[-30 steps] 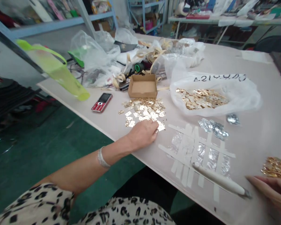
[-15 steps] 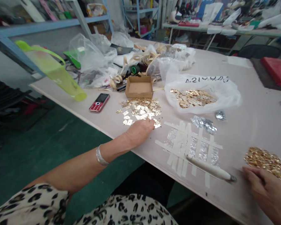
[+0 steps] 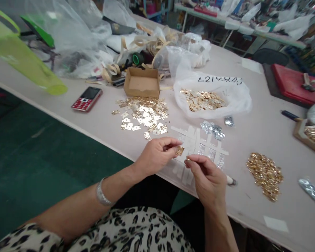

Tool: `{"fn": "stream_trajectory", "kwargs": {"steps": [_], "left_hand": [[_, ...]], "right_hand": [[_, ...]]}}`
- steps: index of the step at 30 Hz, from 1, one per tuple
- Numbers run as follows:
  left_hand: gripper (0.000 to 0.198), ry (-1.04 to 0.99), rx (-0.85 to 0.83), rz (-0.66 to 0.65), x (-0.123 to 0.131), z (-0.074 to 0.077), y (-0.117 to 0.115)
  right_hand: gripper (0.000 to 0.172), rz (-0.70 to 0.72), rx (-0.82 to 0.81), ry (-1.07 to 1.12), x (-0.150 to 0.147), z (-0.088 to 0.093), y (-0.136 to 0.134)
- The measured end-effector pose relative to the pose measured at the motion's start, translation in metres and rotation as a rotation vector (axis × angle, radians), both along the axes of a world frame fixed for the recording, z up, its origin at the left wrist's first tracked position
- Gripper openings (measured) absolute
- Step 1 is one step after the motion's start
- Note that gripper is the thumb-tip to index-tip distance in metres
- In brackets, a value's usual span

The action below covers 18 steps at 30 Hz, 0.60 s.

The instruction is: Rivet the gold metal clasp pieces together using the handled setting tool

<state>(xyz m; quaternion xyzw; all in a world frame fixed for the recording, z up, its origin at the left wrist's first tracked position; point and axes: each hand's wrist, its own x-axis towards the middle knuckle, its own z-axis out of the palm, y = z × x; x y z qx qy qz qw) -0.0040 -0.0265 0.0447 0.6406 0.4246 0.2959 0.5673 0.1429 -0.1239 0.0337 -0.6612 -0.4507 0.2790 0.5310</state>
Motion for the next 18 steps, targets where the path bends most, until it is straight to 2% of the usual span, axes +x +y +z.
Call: {"fn": "stream_trajectory", "kwargs": {"steps": [8, 18], "left_hand": [[0.020, 0.013, 0.225, 0.000, 0.006, -0.001, -0.015], [0.019, -0.006, 0.238, 0.000, 0.013, -0.008, -0.016]], "right_hand": [[0.017, -0.002, -0.038, -0.211, 0.001, -0.002, 0.004], [0.016, -0.012, -0.048, -0.121, 0.010, -0.011, 0.004]]}}
